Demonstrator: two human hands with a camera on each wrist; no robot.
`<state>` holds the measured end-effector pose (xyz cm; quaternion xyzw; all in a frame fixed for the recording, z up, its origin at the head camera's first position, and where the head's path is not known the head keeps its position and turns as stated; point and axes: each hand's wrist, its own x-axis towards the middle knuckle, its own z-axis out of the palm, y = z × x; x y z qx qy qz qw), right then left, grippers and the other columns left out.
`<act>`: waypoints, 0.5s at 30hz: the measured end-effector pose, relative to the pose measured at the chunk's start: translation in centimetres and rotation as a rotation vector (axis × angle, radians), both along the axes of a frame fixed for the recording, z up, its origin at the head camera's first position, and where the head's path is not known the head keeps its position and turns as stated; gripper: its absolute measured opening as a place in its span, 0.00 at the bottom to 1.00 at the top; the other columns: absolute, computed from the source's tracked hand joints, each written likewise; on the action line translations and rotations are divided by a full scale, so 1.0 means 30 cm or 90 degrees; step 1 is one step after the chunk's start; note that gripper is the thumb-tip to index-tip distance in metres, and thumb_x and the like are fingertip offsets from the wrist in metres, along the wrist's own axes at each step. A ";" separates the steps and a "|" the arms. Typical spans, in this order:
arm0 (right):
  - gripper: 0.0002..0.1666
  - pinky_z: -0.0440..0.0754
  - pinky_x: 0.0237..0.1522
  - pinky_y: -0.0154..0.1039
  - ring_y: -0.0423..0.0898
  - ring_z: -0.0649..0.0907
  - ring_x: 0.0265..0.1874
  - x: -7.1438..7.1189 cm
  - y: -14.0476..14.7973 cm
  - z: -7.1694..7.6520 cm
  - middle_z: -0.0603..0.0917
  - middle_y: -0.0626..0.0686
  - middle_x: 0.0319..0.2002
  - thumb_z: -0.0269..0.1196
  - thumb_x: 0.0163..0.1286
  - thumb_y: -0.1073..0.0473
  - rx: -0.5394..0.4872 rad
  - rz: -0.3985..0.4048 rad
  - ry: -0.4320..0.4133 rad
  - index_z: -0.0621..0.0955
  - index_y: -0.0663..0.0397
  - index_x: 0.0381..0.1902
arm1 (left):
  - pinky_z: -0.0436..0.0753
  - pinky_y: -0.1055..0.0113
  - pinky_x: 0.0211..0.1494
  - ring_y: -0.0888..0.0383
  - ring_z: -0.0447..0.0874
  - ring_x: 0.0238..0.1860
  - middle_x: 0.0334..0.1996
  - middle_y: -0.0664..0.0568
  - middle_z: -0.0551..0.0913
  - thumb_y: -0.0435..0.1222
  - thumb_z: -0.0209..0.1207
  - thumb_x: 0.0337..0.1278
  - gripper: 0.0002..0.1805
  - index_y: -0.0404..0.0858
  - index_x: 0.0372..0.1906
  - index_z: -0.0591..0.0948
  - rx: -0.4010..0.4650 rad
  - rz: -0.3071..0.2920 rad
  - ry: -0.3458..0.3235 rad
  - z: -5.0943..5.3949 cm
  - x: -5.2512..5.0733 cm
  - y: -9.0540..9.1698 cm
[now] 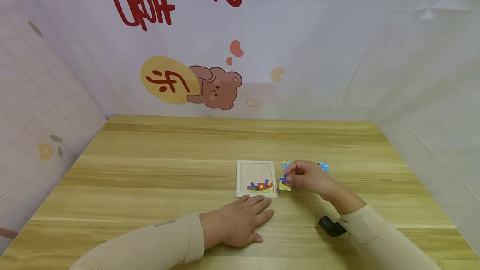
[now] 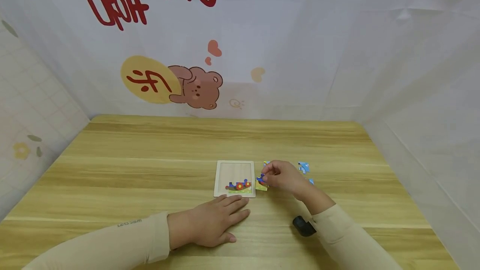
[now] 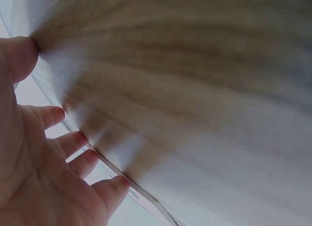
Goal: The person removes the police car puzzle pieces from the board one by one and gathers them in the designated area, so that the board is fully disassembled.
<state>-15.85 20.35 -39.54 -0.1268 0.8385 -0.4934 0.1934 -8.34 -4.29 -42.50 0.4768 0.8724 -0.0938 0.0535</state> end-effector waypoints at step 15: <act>0.10 0.78 0.32 0.34 0.43 0.80 0.32 0.029 0.065 -0.038 0.80 0.52 0.32 0.61 0.67 0.66 0.010 0.030 -0.048 0.77 0.68 0.43 | 0.64 0.56 0.69 0.56 0.53 0.74 0.75 0.53 0.56 0.60 0.41 0.69 0.35 0.50 0.75 0.59 0.000 0.001 -0.027 0.009 0.000 -0.003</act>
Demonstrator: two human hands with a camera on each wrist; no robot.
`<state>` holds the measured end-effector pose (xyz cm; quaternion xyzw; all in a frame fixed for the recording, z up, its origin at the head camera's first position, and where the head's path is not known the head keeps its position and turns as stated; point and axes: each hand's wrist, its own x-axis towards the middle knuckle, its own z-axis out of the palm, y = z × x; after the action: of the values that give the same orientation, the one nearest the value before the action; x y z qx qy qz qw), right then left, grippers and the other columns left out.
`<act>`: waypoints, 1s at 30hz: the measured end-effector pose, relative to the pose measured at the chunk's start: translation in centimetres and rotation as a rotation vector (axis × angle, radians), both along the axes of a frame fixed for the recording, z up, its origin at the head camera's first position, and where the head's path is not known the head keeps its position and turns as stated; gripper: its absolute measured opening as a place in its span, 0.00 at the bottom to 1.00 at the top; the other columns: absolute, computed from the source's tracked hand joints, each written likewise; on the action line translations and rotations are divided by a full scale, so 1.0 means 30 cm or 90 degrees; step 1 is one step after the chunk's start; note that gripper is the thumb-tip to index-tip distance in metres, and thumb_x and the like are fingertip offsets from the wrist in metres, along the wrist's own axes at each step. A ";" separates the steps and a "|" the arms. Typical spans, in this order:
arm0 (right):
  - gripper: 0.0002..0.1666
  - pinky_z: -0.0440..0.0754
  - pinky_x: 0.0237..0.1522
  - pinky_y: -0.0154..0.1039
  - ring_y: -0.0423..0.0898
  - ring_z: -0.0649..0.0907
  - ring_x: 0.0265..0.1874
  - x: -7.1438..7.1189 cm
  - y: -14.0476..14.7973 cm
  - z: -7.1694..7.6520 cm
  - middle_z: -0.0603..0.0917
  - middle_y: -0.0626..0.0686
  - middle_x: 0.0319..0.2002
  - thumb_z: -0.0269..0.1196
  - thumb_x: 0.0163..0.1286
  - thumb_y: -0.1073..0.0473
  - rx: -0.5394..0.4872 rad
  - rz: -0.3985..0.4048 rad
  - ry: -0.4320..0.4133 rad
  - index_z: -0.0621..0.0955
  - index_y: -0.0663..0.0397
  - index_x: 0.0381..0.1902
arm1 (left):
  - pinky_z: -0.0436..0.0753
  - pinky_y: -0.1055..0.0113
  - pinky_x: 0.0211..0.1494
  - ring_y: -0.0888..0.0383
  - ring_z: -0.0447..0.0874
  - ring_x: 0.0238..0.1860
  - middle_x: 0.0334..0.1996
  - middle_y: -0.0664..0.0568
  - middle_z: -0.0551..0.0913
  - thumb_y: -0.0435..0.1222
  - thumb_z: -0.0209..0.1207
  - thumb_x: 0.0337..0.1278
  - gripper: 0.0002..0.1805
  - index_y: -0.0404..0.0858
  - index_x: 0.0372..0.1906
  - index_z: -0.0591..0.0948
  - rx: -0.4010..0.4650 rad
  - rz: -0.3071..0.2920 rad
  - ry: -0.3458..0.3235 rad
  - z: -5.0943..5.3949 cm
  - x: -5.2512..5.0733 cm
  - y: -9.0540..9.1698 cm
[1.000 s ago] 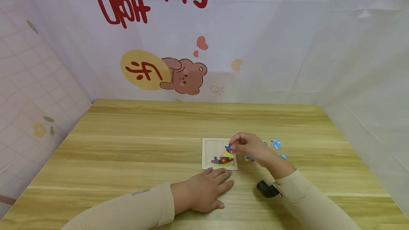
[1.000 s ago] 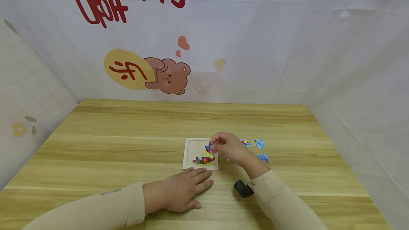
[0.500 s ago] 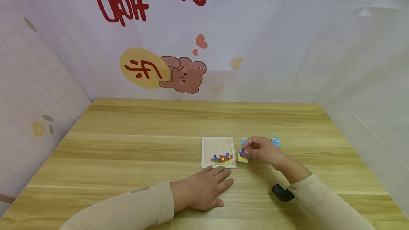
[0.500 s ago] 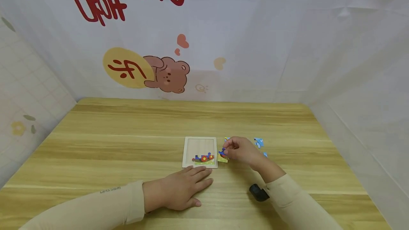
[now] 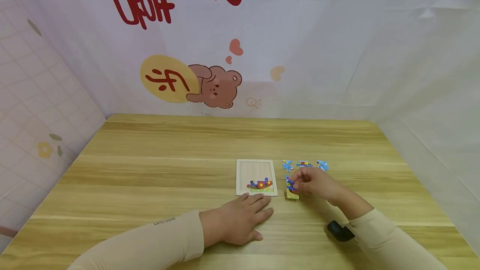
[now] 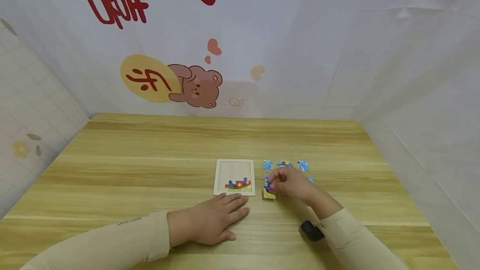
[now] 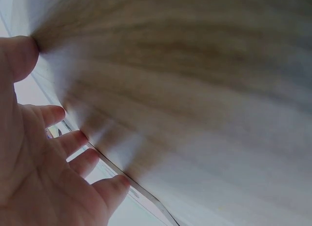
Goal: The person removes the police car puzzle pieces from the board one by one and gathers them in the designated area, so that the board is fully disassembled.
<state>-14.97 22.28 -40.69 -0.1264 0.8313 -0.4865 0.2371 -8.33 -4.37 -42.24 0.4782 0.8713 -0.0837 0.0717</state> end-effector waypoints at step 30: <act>0.08 0.78 0.28 0.35 0.41 0.77 0.27 0.032 -0.007 -0.022 0.79 0.51 0.28 0.64 0.60 0.70 0.053 -0.018 0.014 0.78 0.67 0.37 | 0.64 0.55 0.69 0.56 0.52 0.74 0.74 0.53 0.56 0.60 0.41 0.69 0.35 0.50 0.75 0.59 0.007 0.000 -0.018 0.002 -0.005 0.000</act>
<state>-14.02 22.07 -41.36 -0.1097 0.8550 -0.4535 0.2263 -8.48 -4.38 -42.16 0.4798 0.8706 -0.0722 0.0813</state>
